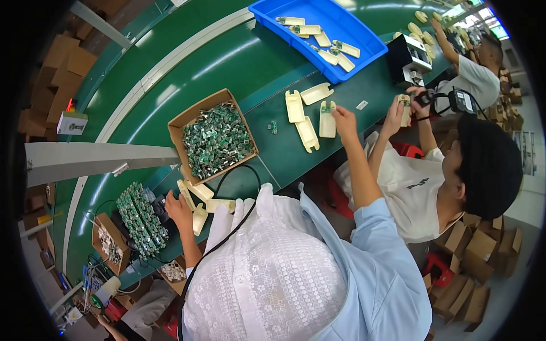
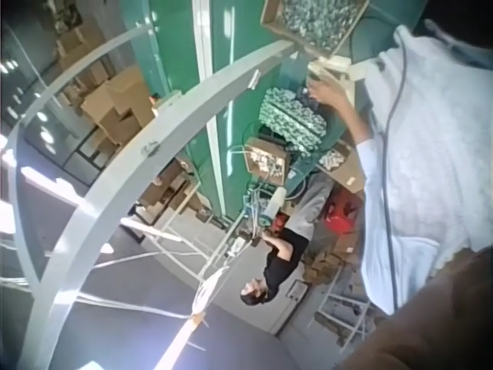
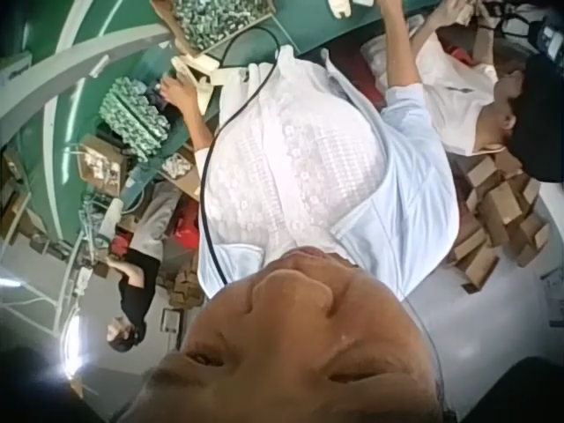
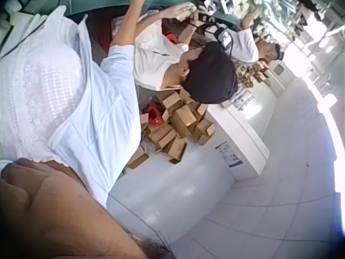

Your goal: The person assembles small electronic components by hand, placing them into a plastic housing on a production line.

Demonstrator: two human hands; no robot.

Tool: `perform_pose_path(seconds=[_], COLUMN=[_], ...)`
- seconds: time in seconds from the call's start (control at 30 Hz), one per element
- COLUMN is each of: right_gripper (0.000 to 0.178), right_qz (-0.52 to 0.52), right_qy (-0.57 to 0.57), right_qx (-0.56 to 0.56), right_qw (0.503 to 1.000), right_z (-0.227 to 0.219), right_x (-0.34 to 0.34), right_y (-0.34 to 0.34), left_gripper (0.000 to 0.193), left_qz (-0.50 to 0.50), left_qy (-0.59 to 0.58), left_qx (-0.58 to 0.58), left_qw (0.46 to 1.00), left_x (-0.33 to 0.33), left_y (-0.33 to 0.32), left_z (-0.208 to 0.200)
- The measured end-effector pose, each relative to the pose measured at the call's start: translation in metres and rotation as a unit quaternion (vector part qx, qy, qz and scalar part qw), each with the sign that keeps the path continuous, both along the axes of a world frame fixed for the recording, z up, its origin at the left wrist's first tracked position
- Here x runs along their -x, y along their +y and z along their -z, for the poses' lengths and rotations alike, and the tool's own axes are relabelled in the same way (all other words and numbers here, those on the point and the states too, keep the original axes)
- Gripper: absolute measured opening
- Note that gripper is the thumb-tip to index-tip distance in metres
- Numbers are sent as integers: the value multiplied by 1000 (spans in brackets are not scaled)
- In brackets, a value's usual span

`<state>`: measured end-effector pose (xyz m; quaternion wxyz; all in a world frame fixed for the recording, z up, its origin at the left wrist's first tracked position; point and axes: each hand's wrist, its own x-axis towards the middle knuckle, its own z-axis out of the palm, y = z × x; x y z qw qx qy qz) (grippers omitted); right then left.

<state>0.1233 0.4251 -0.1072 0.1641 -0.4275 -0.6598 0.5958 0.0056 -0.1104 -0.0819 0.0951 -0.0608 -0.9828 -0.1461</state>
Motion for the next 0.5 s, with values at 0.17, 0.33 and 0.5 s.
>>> perform_pose_path(seconds=[0.17,0.33,0.5], right_gripper=[29,26,26], right_qz=[-66,-194,-364], right_qy=[-207,84,70], right_qx=[-222,-492,-494], right_qw=[951,845,786], right_z=[-13,-24,-19], right_x=[21,61,78], right_y=[7,-62,-121], left_gripper=[40,36,33], left_qz=[-29,-44,-32], left_qy=[-147,-71,-147], left_qx=[32,2,-76], left_qw=[988,997,986], left_x=[6,13,23], left_y=[10,9,-4], left_z=[0,13,32])
